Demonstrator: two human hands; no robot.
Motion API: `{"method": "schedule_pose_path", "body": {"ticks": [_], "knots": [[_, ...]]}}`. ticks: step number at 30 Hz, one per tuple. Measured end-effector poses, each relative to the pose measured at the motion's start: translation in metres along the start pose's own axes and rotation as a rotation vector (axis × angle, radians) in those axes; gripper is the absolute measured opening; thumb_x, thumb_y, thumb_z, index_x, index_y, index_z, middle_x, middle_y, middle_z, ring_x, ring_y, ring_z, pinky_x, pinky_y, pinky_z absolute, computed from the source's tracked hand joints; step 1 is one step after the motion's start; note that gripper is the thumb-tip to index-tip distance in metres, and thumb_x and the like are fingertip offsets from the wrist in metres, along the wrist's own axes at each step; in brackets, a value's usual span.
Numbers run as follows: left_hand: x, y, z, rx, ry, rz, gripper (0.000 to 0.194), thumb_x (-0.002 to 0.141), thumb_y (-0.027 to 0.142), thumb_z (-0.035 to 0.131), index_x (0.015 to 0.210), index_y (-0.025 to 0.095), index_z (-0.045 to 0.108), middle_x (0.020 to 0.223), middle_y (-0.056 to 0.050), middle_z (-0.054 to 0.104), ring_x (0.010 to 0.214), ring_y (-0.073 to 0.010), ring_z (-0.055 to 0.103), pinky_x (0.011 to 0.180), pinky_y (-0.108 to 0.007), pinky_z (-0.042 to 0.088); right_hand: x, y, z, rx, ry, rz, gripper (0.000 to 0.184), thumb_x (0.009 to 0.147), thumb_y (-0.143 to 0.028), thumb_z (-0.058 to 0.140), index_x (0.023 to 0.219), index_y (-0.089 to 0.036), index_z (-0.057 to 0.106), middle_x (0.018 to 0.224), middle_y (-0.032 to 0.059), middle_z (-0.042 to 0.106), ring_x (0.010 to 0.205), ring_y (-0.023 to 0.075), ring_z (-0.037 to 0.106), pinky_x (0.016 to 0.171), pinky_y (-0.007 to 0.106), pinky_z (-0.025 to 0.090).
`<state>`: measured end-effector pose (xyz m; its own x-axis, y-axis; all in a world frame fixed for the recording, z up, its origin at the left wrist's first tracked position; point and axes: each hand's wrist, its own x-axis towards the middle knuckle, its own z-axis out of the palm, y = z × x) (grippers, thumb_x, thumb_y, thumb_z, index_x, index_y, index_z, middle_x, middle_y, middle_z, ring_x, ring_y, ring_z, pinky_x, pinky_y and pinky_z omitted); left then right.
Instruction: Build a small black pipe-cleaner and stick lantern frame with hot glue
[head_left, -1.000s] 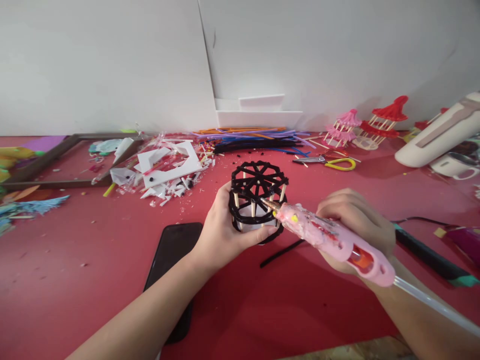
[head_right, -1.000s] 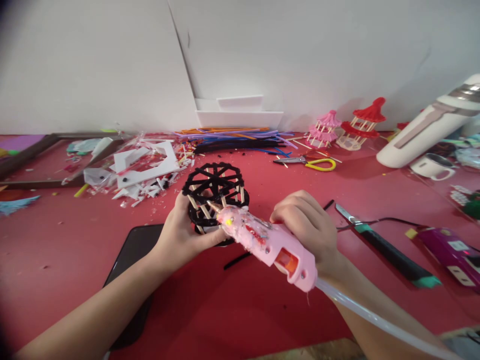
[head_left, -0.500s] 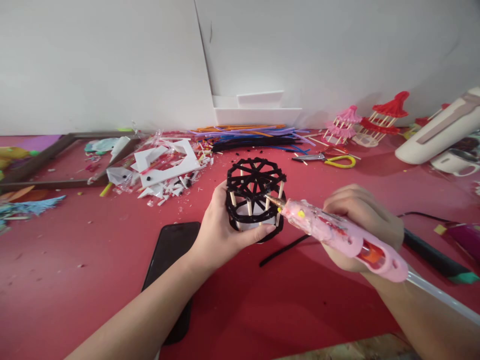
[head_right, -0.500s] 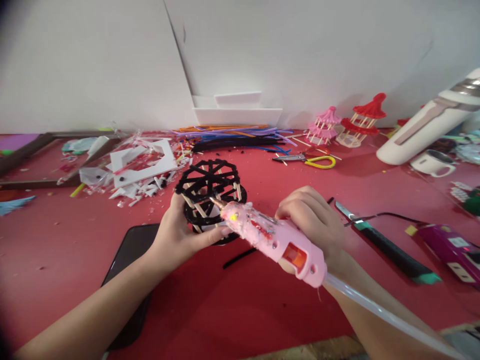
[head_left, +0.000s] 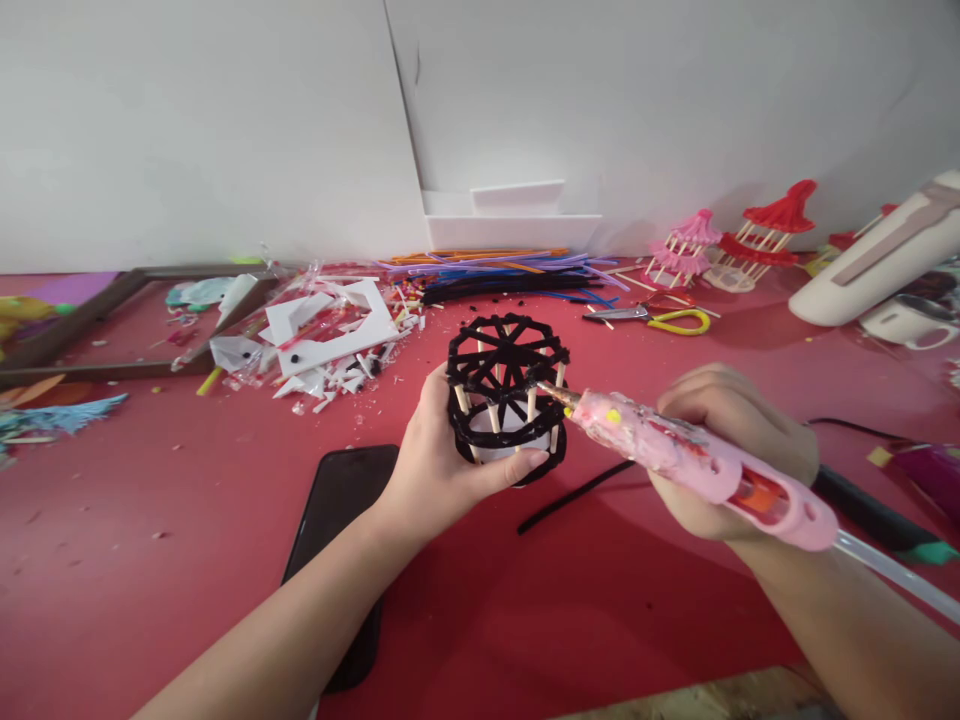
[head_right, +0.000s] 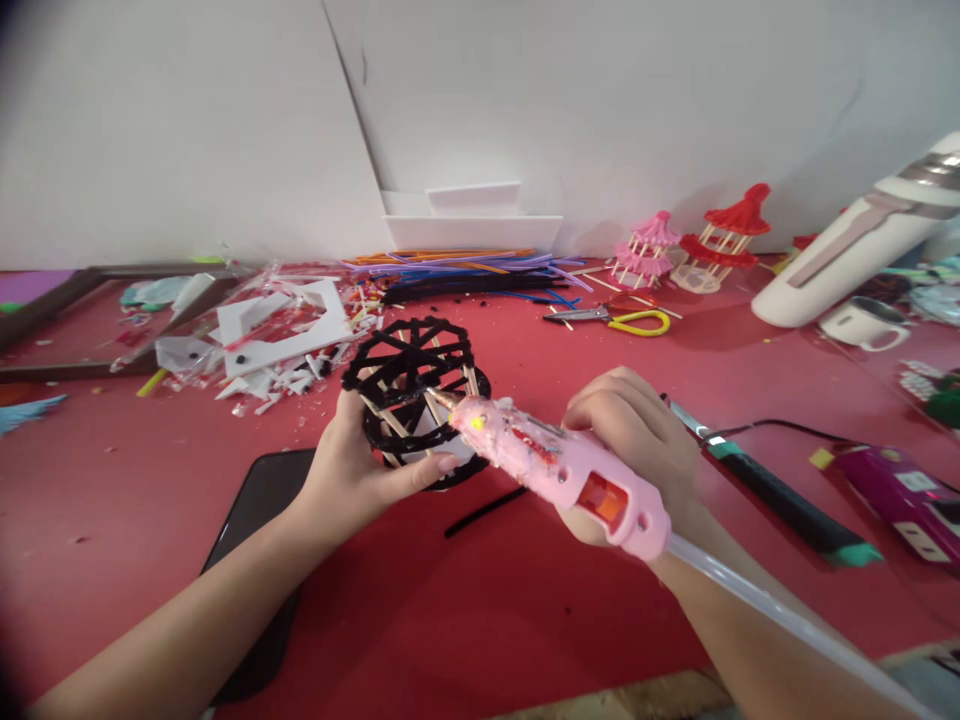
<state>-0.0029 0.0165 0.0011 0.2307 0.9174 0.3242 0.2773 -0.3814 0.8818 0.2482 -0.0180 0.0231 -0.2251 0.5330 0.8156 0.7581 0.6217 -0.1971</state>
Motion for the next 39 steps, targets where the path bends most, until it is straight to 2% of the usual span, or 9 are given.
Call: {"method": "schedule_pose_path", "body": {"ticks": [5,11,16,25,36,39], "knots": [[0.0,0.0,0.0,-0.006,-0.004,0.004,0.074,0.069,0.043,0.088,0.125,0.025,0.043,0.119,-0.006,0.066,0.109,-0.0268,0.069,0.093,-0.039,0.061,0.003,0.0,0.001,-0.06,0.048,-0.018,0.01,0.079,-0.018,0.057,0.08,-0.026,0.051,0.068,0.0029,0.058,0.062,0.02,0.056,0.052,0.035,0.043],[0.0,0.001,0.0,0.01,-0.004,0.019,0.072,0.069,0.035,0.087,0.125,0.024,0.044,0.12,-0.005,0.066,0.111,-0.0244,0.069,0.093,-0.037,0.061,0.008,-0.001,-0.001,-0.019,0.033,-0.018,0.016,0.074,-0.011,0.057,0.079,-0.024,0.05,0.065,0.0009,0.054,0.06,0.0188,0.055,0.052,0.033,0.042],[0.0,-0.001,0.0,0.029,0.004,0.03,0.077,0.067,0.036,0.088,0.128,0.023,0.042,0.12,-0.005,0.067,0.11,-0.0226,0.069,0.094,-0.035,0.06,0.006,0.002,0.0,0.012,0.045,-0.005,0.018,0.072,-0.009,0.059,0.076,-0.023,0.048,0.064,0.0013,0.052,0.06,0.0183,0.051,0.053,0.034,0.043],[-0.001,-0.002,0.001,0.014,0.015,0.04,0.075,0.068,0.035,0.088,0.127,0.023,0.044,0.119,-0.005,0.067,0.109,-0.0226,0.07,0.093,-0.034,0.061,0.007,0.005,-0.001,-0.011,0.053,0.006,0.019,0.073,-0.01,0.058,0.074,-0.024,0.044,0.061,0.0003,0.048,0.059,0.0181,0.05,0.052,0.034,0.041],[-0.002,-0.003,0.0,0.02,0.013,0.038,0.077,0.069,0.038,0.087,0.131,0.023,0.042,0.121,-0.006,0.066,0.112,-0.0239,0.069,0.095,-0.037,0.061,0.011,0.008,-0.004,-0.154,0.045,-0.06,0.025,0.075,-0.012,0.058,0.068,-0.025,0.038,0.059,-0.0021,0.041,0.055,0.0156,0.044,0.051,0.031,0.038],[-0.002,-0.003,0.0,0.027,0.017,0.033,0.078,0.068,0.038,0.088,0.131,0.024,0.042,0.121,-0.006,0.066,0.112,-0.0237,0.069,0.096,-0.037,0.06,0.009,0.009,-0.003,-0.187,0.087,-0.043,0.025,0.074,-0.012,0.056,0.066,-0.025,0.036,0.058,-0.0023,0.041,0.055,0.0151,0.042,0.051,0.031,0.036]]}}
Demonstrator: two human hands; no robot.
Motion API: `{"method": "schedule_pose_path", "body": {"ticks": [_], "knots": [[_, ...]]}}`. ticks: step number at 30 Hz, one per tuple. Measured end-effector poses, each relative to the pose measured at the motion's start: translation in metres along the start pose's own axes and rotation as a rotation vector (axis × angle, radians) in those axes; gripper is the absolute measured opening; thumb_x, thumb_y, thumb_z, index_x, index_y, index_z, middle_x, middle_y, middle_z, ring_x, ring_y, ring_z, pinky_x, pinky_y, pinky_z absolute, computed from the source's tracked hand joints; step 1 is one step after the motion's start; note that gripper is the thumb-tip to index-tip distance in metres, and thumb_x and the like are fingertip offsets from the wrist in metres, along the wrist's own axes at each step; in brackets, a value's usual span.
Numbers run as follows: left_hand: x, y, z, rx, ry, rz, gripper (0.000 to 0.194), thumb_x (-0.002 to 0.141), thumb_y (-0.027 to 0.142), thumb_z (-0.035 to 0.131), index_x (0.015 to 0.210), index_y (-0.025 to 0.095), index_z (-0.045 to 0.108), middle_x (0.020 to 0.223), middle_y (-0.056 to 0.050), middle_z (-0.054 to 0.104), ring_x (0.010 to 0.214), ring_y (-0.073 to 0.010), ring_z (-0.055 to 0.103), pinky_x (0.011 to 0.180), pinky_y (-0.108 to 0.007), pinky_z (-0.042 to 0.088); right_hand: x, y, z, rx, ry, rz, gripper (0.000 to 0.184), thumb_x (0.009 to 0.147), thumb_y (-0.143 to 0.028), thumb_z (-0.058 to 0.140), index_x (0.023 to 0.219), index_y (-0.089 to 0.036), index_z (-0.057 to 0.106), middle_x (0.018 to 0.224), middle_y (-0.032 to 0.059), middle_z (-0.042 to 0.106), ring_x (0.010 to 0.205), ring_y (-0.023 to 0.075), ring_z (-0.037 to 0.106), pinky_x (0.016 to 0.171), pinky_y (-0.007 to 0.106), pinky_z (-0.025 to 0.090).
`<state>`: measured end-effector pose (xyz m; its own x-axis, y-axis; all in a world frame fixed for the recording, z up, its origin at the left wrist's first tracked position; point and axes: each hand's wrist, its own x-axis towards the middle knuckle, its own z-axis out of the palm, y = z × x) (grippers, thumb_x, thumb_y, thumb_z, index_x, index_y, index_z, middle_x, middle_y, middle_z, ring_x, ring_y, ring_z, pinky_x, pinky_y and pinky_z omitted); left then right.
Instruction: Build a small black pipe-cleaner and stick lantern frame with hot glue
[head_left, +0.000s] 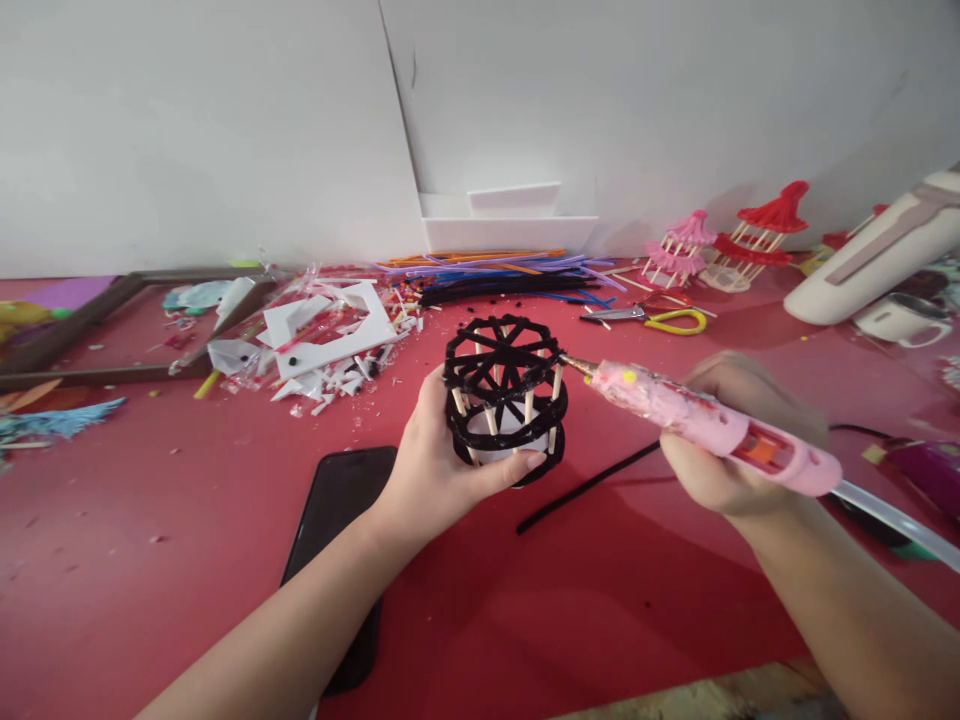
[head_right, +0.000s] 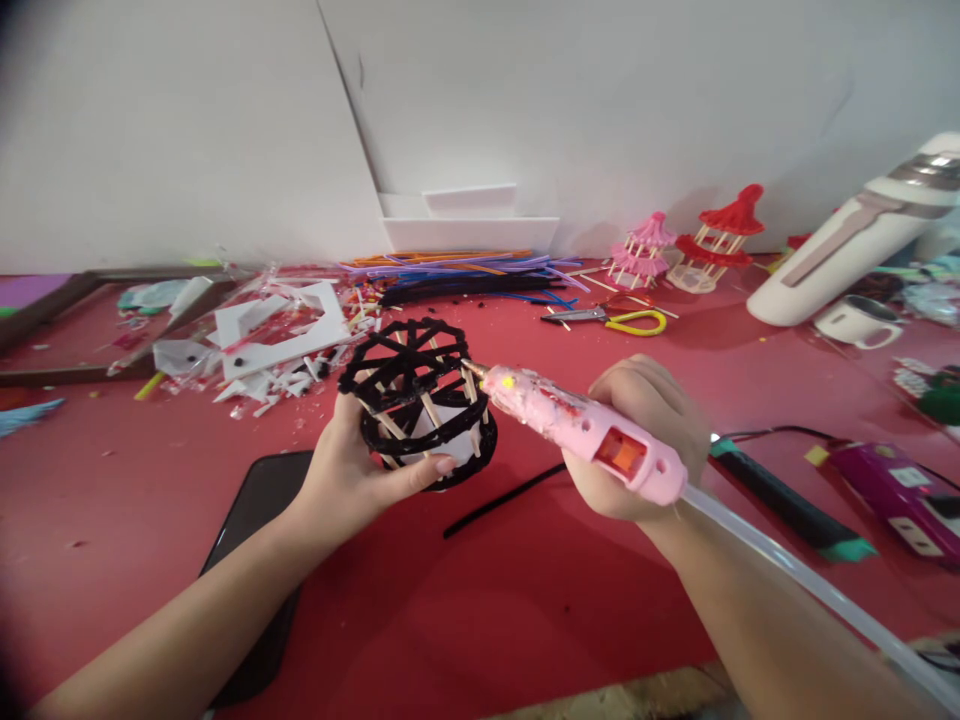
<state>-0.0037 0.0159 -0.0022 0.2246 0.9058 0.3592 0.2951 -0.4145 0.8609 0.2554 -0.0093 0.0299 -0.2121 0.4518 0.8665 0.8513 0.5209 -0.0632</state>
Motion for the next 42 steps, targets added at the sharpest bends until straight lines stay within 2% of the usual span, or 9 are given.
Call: {"method": "schedule_pose_path", "body": {"ticks": [4,8,11,16,20,27,33,37,42], "knots": [[0.0,0.0,0.001,-0.007,0.004,0.0,0.072,0.07,0.037,0.086,0.127,0.024,0.044,0.118,-0.005,0.067,0.108,-0.0227,0.07,0.09,-0.034,0.062,-0.003,0.01,0.003,0.012,-0.052,0.168,0.023,0.074,-0.017,0.054,0.063,-0.026,0.035,0.055,-0.0035,0.04,0.05,0.0135,0.037,0.049,0.03,0.032],[0.0,0.001,0.001,0.029,0.015,-0.052,0.074,0.068,0.039,0.086,0.126,0.024,0.044,0.115,-0.005,0.067,0.106,-0.0231,0.07,0.085,-0.034,0.062,0.0,0.034,0.01,0.003,-0.245,0.635,0.015,0.071,-0.028,0.059,0.07,-0.026,0.044,0.061,-0.0022,0.05,0.056,0.0174,0.05,0.058,0.033,0.04],[0.002,0.001,0.001,0.063,0.02,-0.127,0.082,0.065,0.039,0.087,0.131,0.023,0.041,0.116,-0.005,0.069,0.106,-0.0238,0.071,0.091,-0.037,0.061,-0.001,0.058,0.015,-0.046,-0.319,0.829,0.02,0.072,-0.038,0.063,0.077,-0.026,0.049,0.066,-0.0003,0.056,0.062,0.0212,0.056,0.063,0.034,0.042],[0.004,-0.003,0.0,0.152,-0.075,-0.209,0.092,0.063,0.042,0.089,0.138,0.024,0.039,0.127,-0.009,0.066,0.12,-0.0281,0.066,0.103,-0.045,0.055,-0.01,0.086,0.019,-0.184,-0.511,0.724,0.038,0.077,-0.051,0.062,0.061,-0.026,0.038,0.058,-0.0003,0.046,0.058,0.0192,0.047,0.058,0.032,0.033],[0.004,-0.009,-0.003,0.169,-0.181,-0.137,0.102,0.065,0.045,0.089,0.146,0.024,0.03,0.141,-0.012,0.057,0.131,-0.0309,0.058,0.112,-0.051,0.047,-0.015,0.094,0.026,-0.198,-0.627,0.775,0.029,0.08,-0.044,0.059,0.063,-0.025,0.044,0.058,0.0023,0.052,0.058,0.02,0.05,0.058,0.032,0.033],[0.004,-0.012,-0.004,0.194,-0.213,-0.108,0.107,0.067,0.045,0.088,0.151,0.024,0.025,0.143,-0.014,0.055,0.134,-0.031,0.055,0.113,-0.049,0.047,-0.02,0.098,0.04,-0.078,-0.591,0.842,0.018,0.08,-0.035,0.059,0.07,-0.02,0.059,0.08,0.0133,0.069,0.082,0.0268,0.062,0.072,0.036,0.043],[0.004,-0.01,-0.004,0.2,-0.213,-0.12,0.104,0.069,0.045,0.086,0.15,0.022,0.027,0.143,-0.013,0.055,0.133,-0.0298,0.056,0.113,-0.047,0.047,-0.024,0.095,0.042,0.263,-0.571,1.017,0.028,0.083,-0.038,0.059,0.092,-0.016,0.072,0.081,0.0106,0.073,0.074,0.0228,0.068,0.065,0.034,0.053],[0.004,-0.01,-0.004,0.197,-0.212,-0.123,0.103,0.068,0.045,0.086,0.15,0.023,0.027,0.143,-0.013,0.056,0.133,-0.0294,0.056,0.112,-0.047,0.047,-0.025,0.101,0.038,0.496,-0.561,1.061,0.039,0.072,-0.025,0.065,0.109,-0.016,0.073,0.11,0.0145,0.075,0.096,0.0249,0.072,0.075,0.034,0.06],[0.003,-0.009,-0.004,0.199,-0.214,-0.14,0.104,0.068,0.046,0.087,0.15,0.023,0.026,0.14,-0.013,0.057,0.131,-0.0299,0.058,0.112,-0.05,0.047,-0.027,0.104,0.032,0.575,-0.613,1.022,0.052,0.069,-0.022,0.066,0.121,-0.019,0.069,0.124,0.014,0.072,0.106,0.0267,0.07,0.083,0.038,0.061]]}}
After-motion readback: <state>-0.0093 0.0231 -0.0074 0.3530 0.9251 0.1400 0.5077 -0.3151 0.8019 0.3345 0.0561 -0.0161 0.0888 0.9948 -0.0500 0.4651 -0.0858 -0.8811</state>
